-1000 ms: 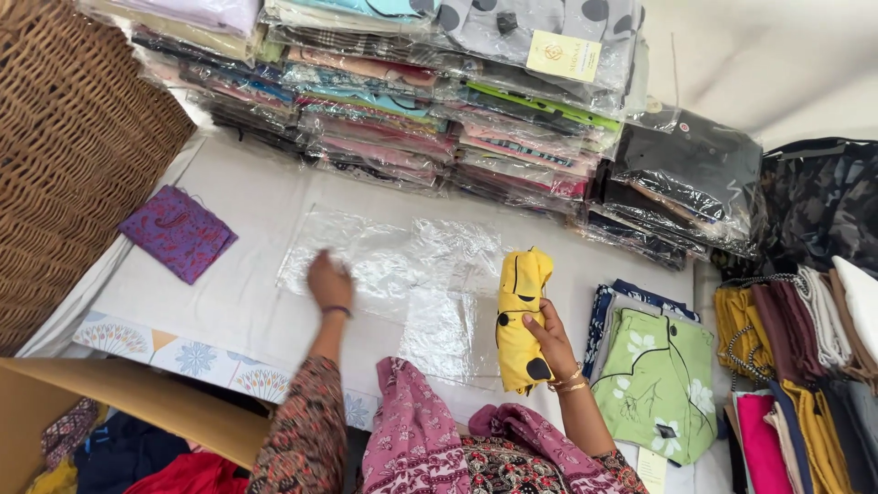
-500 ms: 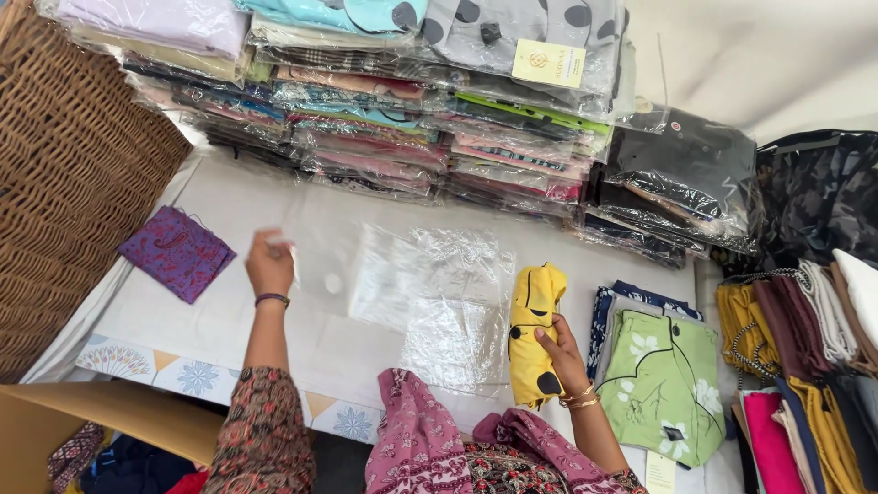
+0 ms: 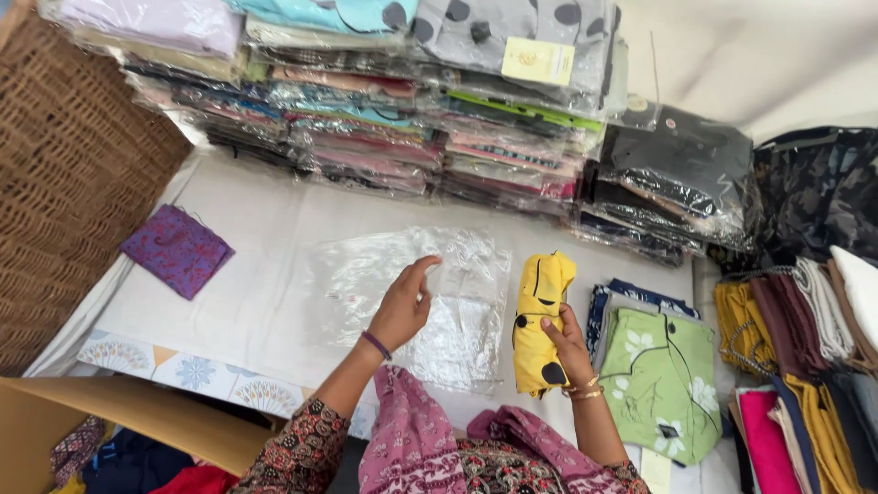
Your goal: The person folds various clothing items, including shirts and shorts, and places them into clear plastic bags. They handle multiple garments one by one, folding them neatly before inserting them into the packaging and stacking the finished packages on the table.
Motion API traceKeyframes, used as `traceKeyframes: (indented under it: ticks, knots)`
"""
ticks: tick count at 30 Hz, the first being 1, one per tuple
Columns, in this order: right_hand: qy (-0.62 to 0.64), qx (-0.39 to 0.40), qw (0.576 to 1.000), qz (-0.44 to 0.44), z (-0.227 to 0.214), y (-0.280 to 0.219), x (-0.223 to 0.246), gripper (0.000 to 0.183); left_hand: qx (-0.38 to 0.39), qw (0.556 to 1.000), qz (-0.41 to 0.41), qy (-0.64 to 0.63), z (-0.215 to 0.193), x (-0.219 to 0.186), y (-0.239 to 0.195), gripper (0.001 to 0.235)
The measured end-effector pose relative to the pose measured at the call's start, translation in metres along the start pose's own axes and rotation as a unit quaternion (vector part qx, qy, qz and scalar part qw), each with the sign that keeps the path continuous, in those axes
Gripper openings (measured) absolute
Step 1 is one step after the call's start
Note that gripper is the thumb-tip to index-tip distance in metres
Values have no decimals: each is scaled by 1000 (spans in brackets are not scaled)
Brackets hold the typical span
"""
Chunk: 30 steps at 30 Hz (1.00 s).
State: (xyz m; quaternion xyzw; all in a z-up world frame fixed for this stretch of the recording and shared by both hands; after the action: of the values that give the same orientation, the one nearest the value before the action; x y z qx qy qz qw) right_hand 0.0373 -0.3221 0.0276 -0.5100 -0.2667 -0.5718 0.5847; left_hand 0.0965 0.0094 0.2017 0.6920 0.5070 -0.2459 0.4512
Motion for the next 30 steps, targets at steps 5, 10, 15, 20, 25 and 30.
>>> traceKeyframes:
  ticks: [5,10,15,20,25,30]
  knots:
    - [4,-29,1000,11,-8,-7,7,34,-103,959,-7,-264,-31,48,3,11]
    - [3,-15,1000,-6,-24,1,0,33,-393,872,-162,-241,-130,164,-56,35]
    - [-9,-18,1000,12,-20,5,-3,31,-380,817,-395,178,-153,227,-173,76]
    - [-27,1,999,26,-10,2,8,31,-123,830,102,534,-94,124,-109,46]
    - [-46,13,999,7,-8,0,15,32,89,908,50,407,-29,197,-104,22]
    - [-62,-6,998,8,-2,-14,24,32,-181,913,-60,360,-41,150,-86,24]
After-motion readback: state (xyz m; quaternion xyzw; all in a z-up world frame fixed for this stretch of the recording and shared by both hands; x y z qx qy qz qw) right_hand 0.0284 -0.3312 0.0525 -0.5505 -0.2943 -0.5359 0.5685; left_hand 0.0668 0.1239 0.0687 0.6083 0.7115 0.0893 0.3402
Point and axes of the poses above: each hand's wrist, its own y-axis towards the middle knuckle, its own z-axis out of the palm, x = y × z, the point moved 9 cm from there along y, towards the middle knuckle, and after that the axes turned 8 degrees about -x, right-handed, at the moved point
